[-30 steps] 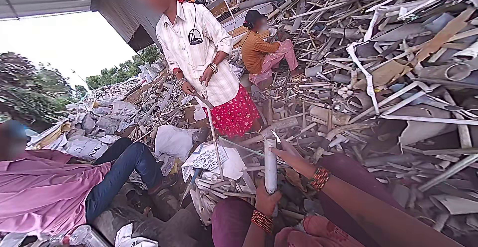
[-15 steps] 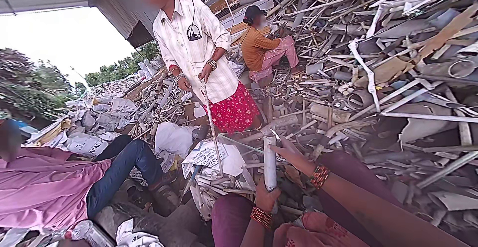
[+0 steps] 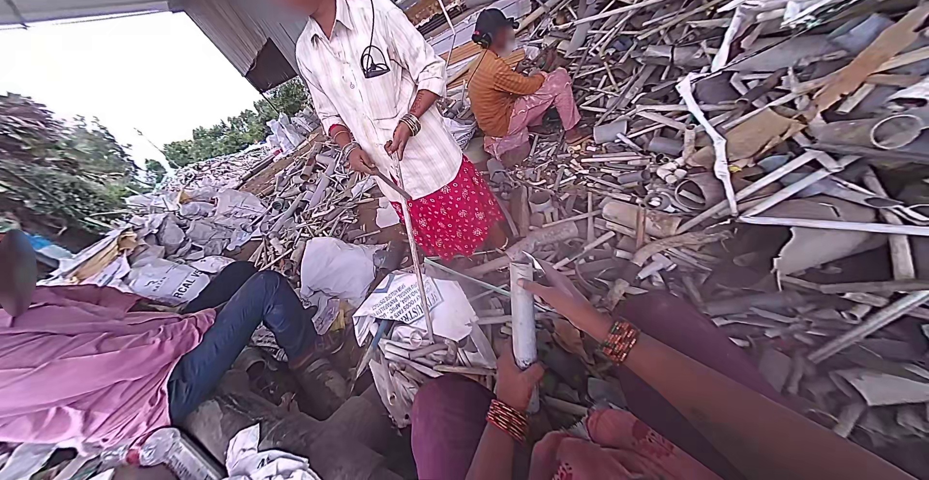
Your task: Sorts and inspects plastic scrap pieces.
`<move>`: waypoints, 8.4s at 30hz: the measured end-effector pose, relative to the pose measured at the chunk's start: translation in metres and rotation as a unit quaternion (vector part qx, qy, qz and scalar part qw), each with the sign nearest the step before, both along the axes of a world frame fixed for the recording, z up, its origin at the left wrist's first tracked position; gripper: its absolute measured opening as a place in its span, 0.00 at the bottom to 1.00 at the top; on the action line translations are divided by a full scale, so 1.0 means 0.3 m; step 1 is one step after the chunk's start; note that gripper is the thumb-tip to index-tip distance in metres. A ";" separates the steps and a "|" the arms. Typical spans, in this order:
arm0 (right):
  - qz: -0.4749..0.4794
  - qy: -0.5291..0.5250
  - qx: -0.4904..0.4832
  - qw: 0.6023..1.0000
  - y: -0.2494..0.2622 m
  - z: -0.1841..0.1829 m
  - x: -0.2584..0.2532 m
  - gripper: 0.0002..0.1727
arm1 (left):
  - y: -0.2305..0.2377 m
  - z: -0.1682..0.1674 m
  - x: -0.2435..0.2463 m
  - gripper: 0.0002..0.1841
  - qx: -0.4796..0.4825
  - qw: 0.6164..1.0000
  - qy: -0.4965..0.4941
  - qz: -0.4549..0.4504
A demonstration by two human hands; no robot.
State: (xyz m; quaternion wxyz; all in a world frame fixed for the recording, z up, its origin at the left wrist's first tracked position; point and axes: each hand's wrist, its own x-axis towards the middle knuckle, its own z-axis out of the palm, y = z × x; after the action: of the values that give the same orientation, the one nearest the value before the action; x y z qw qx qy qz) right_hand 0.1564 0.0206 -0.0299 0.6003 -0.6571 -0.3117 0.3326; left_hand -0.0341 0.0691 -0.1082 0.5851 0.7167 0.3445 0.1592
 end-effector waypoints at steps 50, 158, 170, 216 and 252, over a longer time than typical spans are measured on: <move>0.019 0.031 0.036 0.999 0.008 -0.020 -0.007 0.47 | -0.004 -0.005 -0.001 0.42 -0.008 1.000 -0.006 0.000; -0.010 0.023 -0.002 1.000 0.006 -0.014 -0.024 0.43 | -0.010 0.024 -0.002 0.38 -0.010 0.999 -0.026 -0.030; -0.007 0.022 -0.010 1.000 0.002 -0.010 -0.027 0.43 | -0.007 0.014 -0.003 0.38 -0.001 0.999 -0.027 -0.032; -0.008 0.025 0.002 1.000 -0.005 0.004 -0.037 0.40 | -0.017 0.031 -0.005 0.37 -0.016 1.000 -0.003 -0.026; 0.001 0.034 -0.004 0.999 0.007 -0.012 -0.022 0.44 | -0.003 -0.010 0.001 0.42 -0.028 0.999 -0.024 -0.007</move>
State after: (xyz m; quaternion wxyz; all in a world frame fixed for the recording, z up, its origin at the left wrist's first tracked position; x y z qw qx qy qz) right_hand 0.1498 0.0226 -0.0335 0.6075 -0.6474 -0.2908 0.3568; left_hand -0.0336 0.0681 -0.1113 0.6142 0.6983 0.3298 0.1620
